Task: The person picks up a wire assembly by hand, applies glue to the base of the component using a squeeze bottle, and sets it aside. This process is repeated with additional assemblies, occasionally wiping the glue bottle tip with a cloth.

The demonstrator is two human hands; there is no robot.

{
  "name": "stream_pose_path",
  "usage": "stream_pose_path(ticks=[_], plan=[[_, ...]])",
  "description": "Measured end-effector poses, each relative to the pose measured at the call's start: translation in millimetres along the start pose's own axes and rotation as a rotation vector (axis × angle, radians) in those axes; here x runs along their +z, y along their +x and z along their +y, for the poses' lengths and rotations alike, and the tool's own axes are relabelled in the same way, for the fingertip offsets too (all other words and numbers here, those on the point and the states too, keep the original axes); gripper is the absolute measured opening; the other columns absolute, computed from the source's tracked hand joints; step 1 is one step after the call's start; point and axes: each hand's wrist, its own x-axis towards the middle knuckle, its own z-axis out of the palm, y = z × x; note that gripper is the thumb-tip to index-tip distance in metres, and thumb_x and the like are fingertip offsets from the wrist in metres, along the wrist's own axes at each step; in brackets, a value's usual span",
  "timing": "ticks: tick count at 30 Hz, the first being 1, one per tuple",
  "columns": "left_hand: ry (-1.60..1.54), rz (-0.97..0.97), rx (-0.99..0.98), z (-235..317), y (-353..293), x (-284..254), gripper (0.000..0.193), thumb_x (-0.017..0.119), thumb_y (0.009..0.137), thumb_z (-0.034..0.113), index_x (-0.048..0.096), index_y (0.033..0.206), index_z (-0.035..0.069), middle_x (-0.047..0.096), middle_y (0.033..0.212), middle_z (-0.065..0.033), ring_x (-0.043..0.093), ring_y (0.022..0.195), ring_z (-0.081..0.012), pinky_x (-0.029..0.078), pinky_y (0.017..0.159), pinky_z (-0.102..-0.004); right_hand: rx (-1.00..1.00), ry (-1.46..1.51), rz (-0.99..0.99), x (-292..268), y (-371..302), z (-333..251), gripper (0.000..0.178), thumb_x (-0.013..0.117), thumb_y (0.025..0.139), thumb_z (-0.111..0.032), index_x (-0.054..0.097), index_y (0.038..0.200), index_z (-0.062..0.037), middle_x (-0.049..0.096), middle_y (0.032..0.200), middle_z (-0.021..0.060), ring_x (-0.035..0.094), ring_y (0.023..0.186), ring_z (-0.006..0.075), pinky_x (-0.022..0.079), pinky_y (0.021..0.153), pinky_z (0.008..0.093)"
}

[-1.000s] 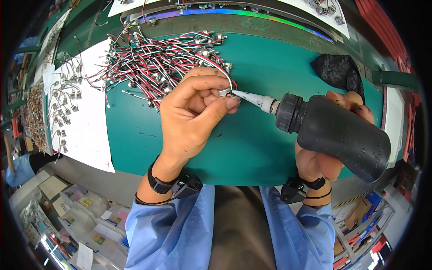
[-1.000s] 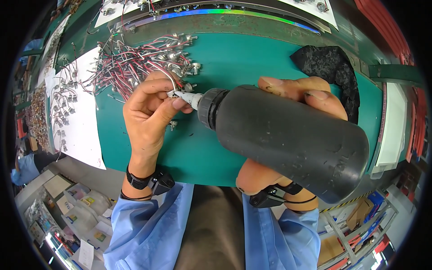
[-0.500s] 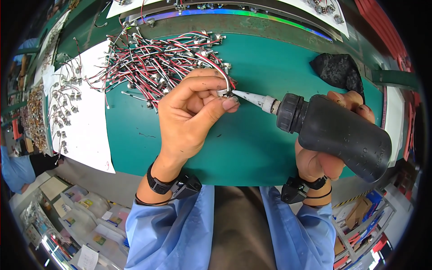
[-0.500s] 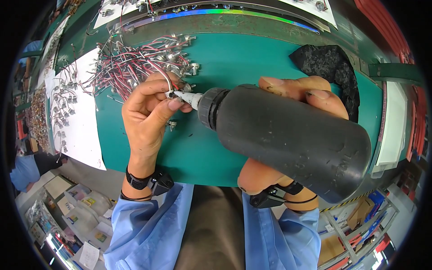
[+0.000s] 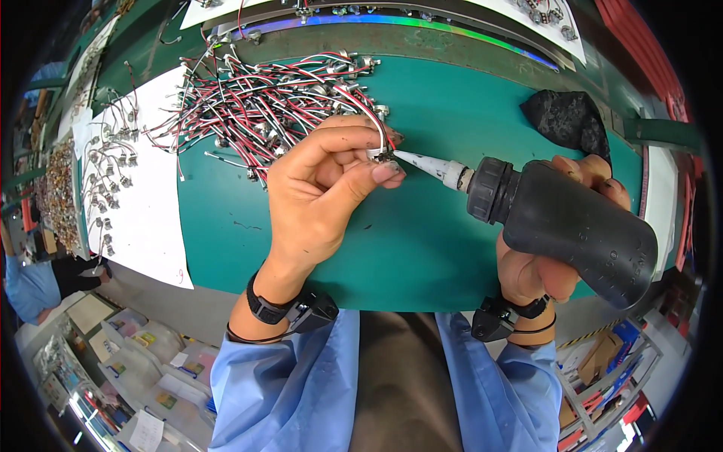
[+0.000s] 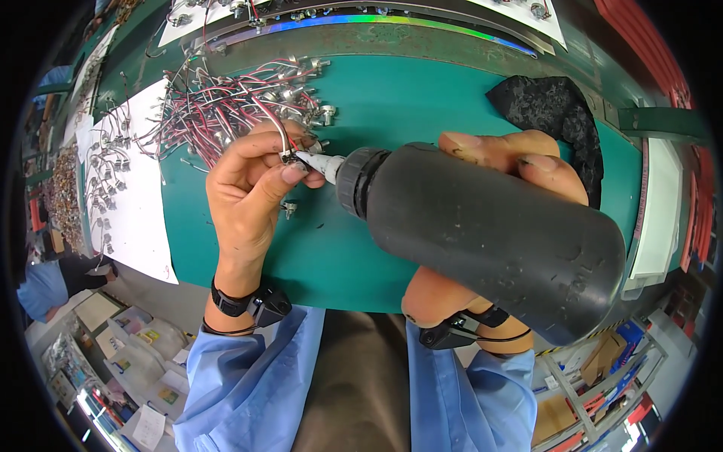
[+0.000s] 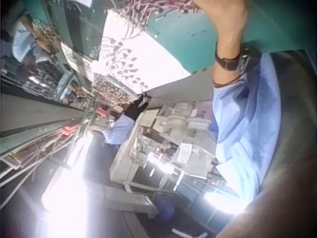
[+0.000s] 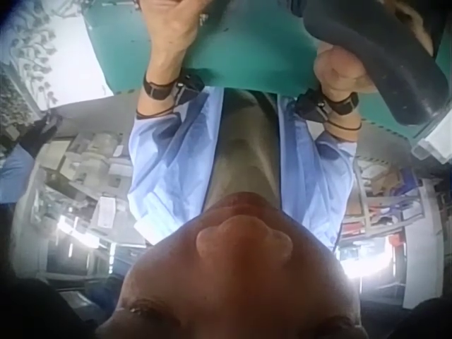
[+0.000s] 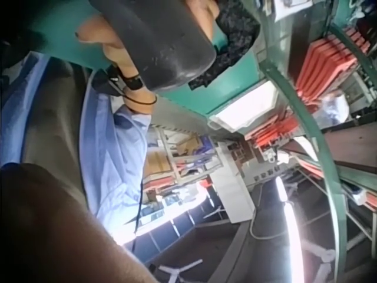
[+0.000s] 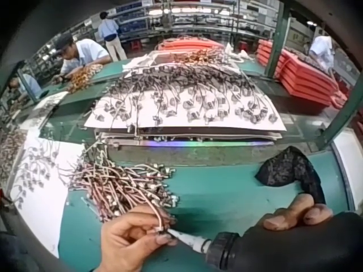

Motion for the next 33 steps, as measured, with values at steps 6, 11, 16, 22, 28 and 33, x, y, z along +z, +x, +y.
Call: stream_pose_path(ticks=[6,11,16,22,28,33], plan=[[-0.009,0.005,-0.018,0.0,-0.6,-0.6,0.020,0.054,0.072,-0.013,0.052,0.092,-0.009,0.051,0.094,-0.0150,0.057,0.075,-0.0183,0.050,0.066,-0.0265,0.024,0.095,0.091,3.0,-4.0,2.0,0.083,0.056,0.066,-0.061,0.031,0.122,-0.0059,0.051,0.106,0.0130,0.042,0.104,0.0184,0.040,0.082,0.0265],[-0.032,-0.019,-0.004,-0.4,0.0,-1.4,0.020,0.053,0.073,-0.013,0.052,0.093,-0.009,0.051,0.095,-0.0157,0.057,0.075,-0.0187,0.050,0.066,-0.0267,0.024,0.052,0.098,2.1,-4.4,1.6,0.083,0.057,0.065,-0.060,0.032,0.122,-0.0059,0.051,0.105,0.0134,0.044,0.103,0.0183,0.040,0.082,0.0269],[-0.030,-0.022,-0.017,0.8,0.0,-1.4,0.020,0.051,0.074,-0.013,0.051,0.094,-0.009,0.052,0.096,-0.0171,0.058,0.076,-0.0194,0.050,0.067,-0.0271,0.033,0.103,0.066,2.7,-0.9,-0.5,0.083,0.059,0.064,-0.059,0.032,0.122,-0.0063,0.047,0.106,0.0132,0.046,0.101,0.0190,0.041,0.083,0.0280],[-0.026,-0.025,-0.028,0.7,-0.1,-2.2,0.020,0.049,0.076,-0.012,0.051,0.095,-0.009,0.053,0.096,-0.0181,0.058,0.076,-0.0204,0.050,0.068,-0.0271,0.033,0.085,0.056,2.4,-2.1,0.0,0.082,0.061,0.064,-0.056,0.031,0.122,-0.0065,0.043,0.107,0.0124,0.047,0.101,0.0214,0.040,0.086,0.0311],[0.013,-0.029,-0.039,2.2,0.8,-1.9,0.021,0.048,0.076,-0.012,0.052,0.096,-0.009,0.053,0.097,-0.0178,0.059,0.077,-0.0209,0.050,0.067,-0.0269,0.095,0.013,0.174,8.4,2.6,-3.5,0.079,0.060,0.066,-0.055,0.032,0.122,-0.0059,0.043,0.106,0.0126,0.046,0.102,0.0224,0.038,0.089,0.0342],[0.071,-0.036,0.011,1.1,-0.6,-2.3,0.021,0.047,0.076,-0.012,0.052,0.096,-0.009,0.051,0.100,-0.0182,0.058,0.082,-0.0212,0.051,0.070,-0.0274,0.231,-0.172,0.474,8.7,8.6,-9.9,0.078,0.059,0.066,-0.056,0.033,0.120,-0.0055,0.043,0.106,0.0119,0.044,0.104,0.0229,0.038,0.088,0.0348]])
